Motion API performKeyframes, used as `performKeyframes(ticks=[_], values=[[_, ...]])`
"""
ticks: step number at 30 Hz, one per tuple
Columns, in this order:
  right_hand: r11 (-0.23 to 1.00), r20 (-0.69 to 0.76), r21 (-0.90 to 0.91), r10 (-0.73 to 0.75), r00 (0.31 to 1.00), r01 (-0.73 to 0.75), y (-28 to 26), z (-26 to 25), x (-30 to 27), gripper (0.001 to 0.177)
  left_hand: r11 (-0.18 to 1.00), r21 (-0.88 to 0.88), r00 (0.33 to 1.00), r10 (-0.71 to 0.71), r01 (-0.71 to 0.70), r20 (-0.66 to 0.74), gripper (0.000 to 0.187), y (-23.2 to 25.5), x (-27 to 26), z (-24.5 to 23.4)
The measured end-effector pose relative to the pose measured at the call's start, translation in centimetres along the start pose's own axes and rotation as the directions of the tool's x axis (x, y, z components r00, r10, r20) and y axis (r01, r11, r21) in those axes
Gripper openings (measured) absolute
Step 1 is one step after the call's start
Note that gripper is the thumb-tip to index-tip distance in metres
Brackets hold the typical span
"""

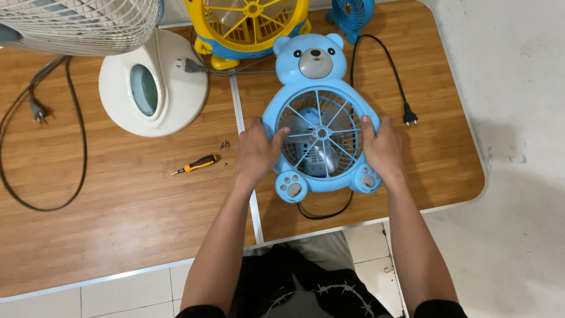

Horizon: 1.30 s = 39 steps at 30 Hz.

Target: The person assembles a blue bear-shaped fan by attaching the front grille to the main body using a screwdriver. They insert and tighten multiple screws around the perimeter, then align and secure the outer cover to complete the assembly.

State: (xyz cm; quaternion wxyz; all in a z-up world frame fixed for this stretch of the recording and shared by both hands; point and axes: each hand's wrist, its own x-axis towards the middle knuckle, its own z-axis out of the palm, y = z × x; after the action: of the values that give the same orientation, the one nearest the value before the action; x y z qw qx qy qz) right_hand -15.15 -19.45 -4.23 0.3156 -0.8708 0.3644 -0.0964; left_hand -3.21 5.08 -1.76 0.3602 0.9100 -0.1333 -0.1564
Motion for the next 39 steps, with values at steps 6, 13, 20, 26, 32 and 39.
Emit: performKeyframes(ticks=[6,13,20,26,32,39], values=[[0.999,-0.016,0.035,0.042,0.999,-0.041,-0.7,0.6,1.8,0.056,0.994,-0.104,0.994,-0.027,0.016,-0.109,0.059,0.3,1.8,-0.1],[0.954,-0.248,-0.122,-0.298,0.922,0.275,-1.0,1.0,2.8,0.055,0.972,-0.206,0.969,0.058,-0.109,-0.241,0.071,-0.4,2.8,0.7],[0.785,0.025,-0.033,-0.618,0.786,0.618,-4.2,1.4,-4.3,0.031,0.945,-0.327,0.999,-0.035,0.024,-0.028,0.078,-0.9,1.2,1.2],[0.682,0.258,-0.008,-0.705,0.660,0.732,-7.7,0.8,-7.3,0.072,0.896,-0.442,0.996,0.019,-0.054,-0.084,0.066,-2.1,1.4,1.5],[0.747,0.266,-0.145,-0.602,0.753,0.649,-9.2,2.8,-8.5,0.092,0.791,-0.601,0.993,-0.092,0.118,0.075,0.064,-2.2,1.4,1.1],[0.697,0.096,-0.133,-0.699,0.709,0.705,-8.2,4.7,-8.7,0.077,0.807,-0.584,0.996,-0.077,0.091,0.049,0.055,-1.5,1.1,0.6]])
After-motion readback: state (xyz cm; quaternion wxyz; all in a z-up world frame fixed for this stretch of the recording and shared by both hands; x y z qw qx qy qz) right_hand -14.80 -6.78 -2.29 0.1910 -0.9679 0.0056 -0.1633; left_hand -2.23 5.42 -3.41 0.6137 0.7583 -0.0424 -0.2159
